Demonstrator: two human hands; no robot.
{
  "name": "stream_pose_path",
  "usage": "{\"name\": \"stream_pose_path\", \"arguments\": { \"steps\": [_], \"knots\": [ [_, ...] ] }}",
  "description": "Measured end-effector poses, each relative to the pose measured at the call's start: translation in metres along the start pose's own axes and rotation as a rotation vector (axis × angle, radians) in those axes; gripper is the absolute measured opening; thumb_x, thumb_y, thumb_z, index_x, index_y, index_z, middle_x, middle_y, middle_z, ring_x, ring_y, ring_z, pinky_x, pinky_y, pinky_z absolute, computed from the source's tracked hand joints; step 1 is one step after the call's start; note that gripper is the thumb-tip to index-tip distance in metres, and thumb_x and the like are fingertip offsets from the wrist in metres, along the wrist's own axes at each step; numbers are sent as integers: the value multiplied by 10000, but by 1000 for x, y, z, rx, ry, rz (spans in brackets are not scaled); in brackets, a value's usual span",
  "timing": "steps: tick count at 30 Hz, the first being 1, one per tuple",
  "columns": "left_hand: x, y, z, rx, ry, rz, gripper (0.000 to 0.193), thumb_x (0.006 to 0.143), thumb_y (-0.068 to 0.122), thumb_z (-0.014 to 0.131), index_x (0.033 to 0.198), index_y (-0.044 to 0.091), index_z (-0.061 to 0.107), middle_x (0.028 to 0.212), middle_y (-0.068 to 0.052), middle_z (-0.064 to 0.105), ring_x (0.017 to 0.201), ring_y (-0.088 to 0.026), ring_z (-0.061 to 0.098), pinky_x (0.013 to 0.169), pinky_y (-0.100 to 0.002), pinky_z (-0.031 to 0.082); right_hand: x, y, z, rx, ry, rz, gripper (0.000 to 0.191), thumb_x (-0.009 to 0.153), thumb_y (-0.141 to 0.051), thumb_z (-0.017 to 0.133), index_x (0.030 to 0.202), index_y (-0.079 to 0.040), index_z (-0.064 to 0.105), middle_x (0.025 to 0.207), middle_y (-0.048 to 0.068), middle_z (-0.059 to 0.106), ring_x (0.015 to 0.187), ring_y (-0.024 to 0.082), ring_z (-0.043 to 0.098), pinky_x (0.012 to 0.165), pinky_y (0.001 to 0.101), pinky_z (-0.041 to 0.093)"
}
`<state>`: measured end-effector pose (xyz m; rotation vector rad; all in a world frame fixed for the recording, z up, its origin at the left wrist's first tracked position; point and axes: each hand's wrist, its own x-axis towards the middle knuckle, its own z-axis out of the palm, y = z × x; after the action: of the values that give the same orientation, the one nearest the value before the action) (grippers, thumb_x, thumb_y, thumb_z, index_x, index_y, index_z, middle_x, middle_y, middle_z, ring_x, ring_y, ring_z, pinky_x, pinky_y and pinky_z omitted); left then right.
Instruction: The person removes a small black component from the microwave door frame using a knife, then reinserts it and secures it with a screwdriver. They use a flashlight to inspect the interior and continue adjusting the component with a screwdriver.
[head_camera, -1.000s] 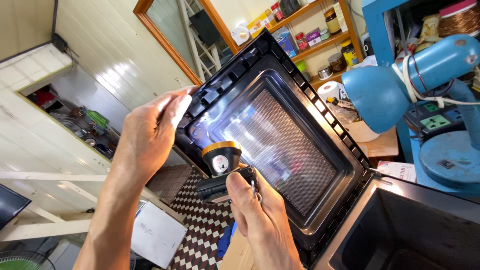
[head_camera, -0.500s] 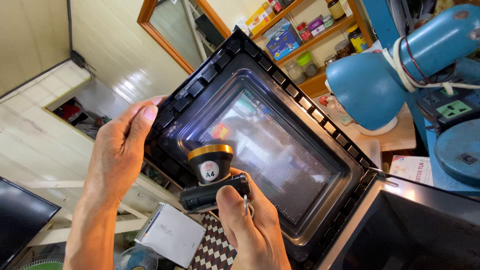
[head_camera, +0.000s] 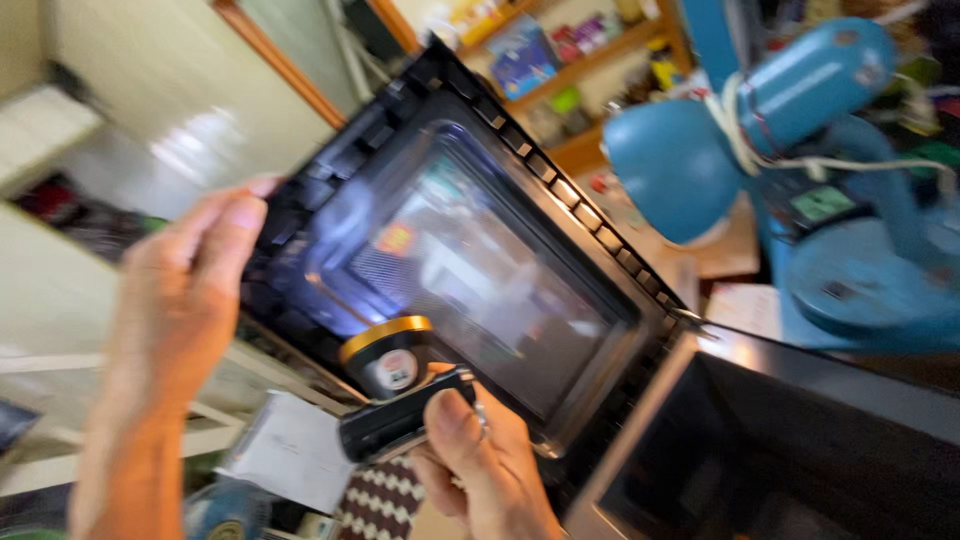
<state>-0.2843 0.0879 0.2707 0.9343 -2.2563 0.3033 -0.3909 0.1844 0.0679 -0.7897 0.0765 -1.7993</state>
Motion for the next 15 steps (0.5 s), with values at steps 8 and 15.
{"name": "stream_pose_path", "arguments": {
  "steps": [8,15],
  "knots": [
    [-11,3,-18,-360,-135,-21,372,1186,161,321,1440,4,543,1157,-79,646,975,-159,637,886,-314,540,-112,-21,30,-223,482,153,569,991,-515,515,1310,-57,626,724,-41,544,466,30,305,436,219,200],
    [-31,-5,-65,-258,-112,69,229,1197,76,401,1232,-57,584,1042,-169,608,886,-263,592,789,-374,454,-183,-88,103,-445,964,249,393,1005,-325,538,1142,24,657,947,88,727,440,45,290,382,228,192]
  ]
}}
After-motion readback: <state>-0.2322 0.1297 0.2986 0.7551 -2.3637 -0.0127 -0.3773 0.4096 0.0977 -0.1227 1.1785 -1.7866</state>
